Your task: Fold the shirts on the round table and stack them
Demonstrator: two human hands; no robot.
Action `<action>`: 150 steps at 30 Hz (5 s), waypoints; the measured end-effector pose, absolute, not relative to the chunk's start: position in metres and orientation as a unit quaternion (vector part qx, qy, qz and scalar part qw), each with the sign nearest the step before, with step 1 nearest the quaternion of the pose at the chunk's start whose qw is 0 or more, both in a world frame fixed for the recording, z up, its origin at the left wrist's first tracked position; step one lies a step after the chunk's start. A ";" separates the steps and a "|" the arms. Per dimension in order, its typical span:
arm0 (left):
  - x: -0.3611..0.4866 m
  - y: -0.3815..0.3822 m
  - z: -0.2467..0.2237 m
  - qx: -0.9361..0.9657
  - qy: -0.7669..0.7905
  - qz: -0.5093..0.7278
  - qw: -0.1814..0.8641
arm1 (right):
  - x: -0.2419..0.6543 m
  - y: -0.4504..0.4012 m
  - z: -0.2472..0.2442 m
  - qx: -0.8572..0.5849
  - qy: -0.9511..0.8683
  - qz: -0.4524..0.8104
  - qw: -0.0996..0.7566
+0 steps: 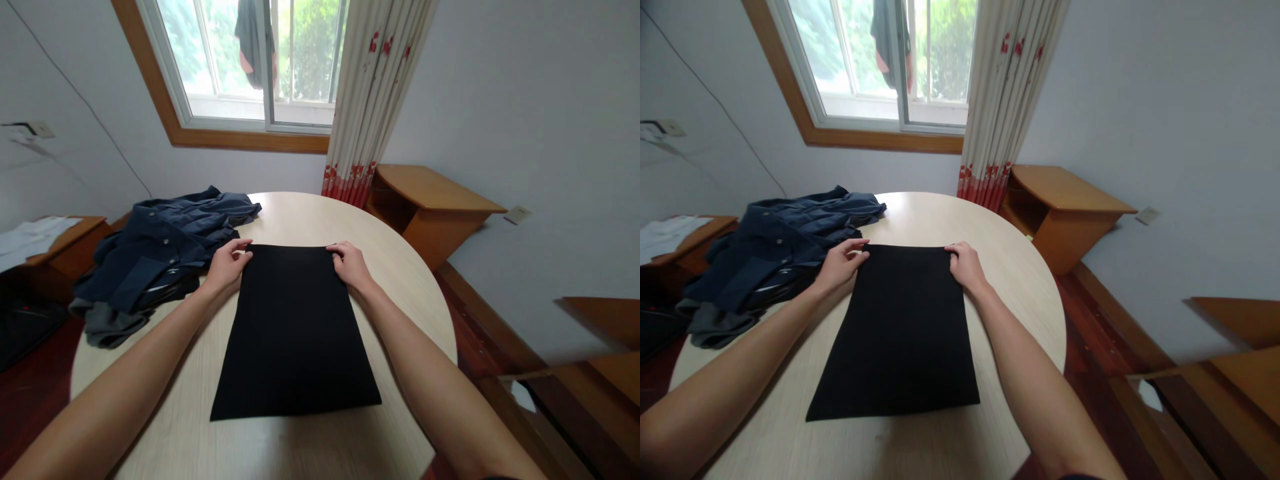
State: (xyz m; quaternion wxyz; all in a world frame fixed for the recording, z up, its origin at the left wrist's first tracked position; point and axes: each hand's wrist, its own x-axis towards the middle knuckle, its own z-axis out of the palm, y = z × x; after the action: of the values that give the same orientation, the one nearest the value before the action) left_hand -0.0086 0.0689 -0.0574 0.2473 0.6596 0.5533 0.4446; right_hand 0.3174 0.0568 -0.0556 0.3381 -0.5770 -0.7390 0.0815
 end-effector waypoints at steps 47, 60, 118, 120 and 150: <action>0.062 0.032 -0.056 0.849 0.517 0.101 0.030 | 0.261 0.012 -0.041 -0.558 -0.819 0.037 0.123; -0.002 -0.020 -0.069 0.873 0.471 0.101 0.072 | 0.324 -0.020 -0.063 -0.599 -0.792 0.075 0.093; -0.027 0.005 -0.014 0.694 0.564 0.202 0.399 | 0.339 0.003 -0.022 -0.578 -0.683 0.364 0.259; -0.023 0.002 -0.013 0.693 0.583 0.191 0.378 | 0.339 0.002 -0.024 -0.595 -0.678 0.357 0.244; 0.045 -0.018 -0.044 0.836 0.542 0.070 -0.041 | 0.254 0.007 -0.038 -0.494 -0.862 0.043 0.100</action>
State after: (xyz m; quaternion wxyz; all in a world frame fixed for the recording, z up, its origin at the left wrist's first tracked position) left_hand 0.0446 -0.0177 -0.0441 -0.0405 0.8365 0.5420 0.0698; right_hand 0.2537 0.0069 -0.0376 0.1004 -0.4944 -0.8624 0.0426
